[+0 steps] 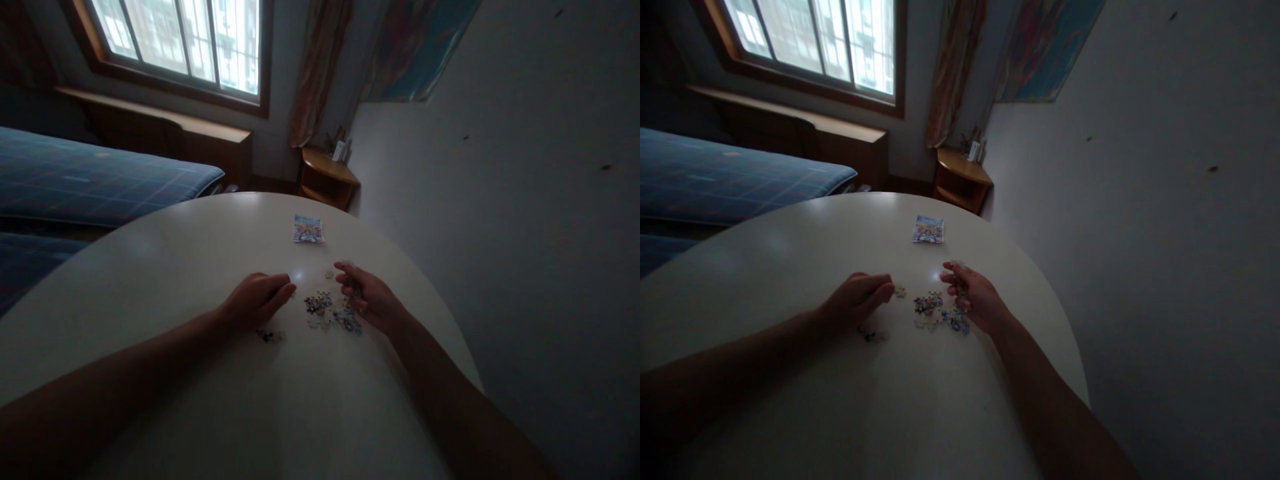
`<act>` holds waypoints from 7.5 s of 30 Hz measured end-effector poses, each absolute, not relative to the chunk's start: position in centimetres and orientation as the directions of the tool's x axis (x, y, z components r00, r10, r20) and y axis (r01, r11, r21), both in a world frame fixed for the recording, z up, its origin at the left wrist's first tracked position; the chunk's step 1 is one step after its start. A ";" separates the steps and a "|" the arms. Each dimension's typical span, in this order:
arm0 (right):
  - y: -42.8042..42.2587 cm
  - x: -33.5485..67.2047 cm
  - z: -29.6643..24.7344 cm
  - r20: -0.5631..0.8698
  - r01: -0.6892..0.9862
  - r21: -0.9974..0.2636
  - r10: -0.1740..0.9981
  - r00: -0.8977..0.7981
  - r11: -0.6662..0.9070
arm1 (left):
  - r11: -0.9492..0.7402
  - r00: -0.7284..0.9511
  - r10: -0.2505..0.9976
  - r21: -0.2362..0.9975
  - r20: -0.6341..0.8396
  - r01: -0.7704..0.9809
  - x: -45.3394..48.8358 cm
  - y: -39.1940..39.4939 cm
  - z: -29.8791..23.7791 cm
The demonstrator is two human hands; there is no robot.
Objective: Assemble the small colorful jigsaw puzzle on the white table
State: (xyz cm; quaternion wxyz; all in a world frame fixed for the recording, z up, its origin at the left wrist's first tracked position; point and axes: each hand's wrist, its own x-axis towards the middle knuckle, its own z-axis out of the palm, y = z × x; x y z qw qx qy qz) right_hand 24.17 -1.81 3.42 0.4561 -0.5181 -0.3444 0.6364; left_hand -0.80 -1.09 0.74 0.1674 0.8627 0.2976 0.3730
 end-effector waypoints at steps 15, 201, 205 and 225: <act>-2.0 24.1 3.4 -0.279 -0.164 -0.943 0.957 -0.085 -0.289 | -0.743 0.542 0.658 0.564 0.522 0.360 -0.9 -1.1 0.7; -3.7 21.7 2.0 0.190 0.658 -0.564 0.854 -0.485 0.499 | -0.625 0.686 0.725 0.356 -0.067 0.695 0.2 -1.3 4.6; -3.6 21.7 1.7 0.165 0.593 -0.667 0.866 -0.471 0.450 | -0.601 0.661 0.749 0.374 -0.044 0.707 0.5 -1.6 4.2; -3.8 22.3 2.4 0.164 0.659 -0.520 0.820 -0.548 0.544 | -0.612 0.682 0.732 0.432 -0.008 0.662 0.9 -1.9 3.7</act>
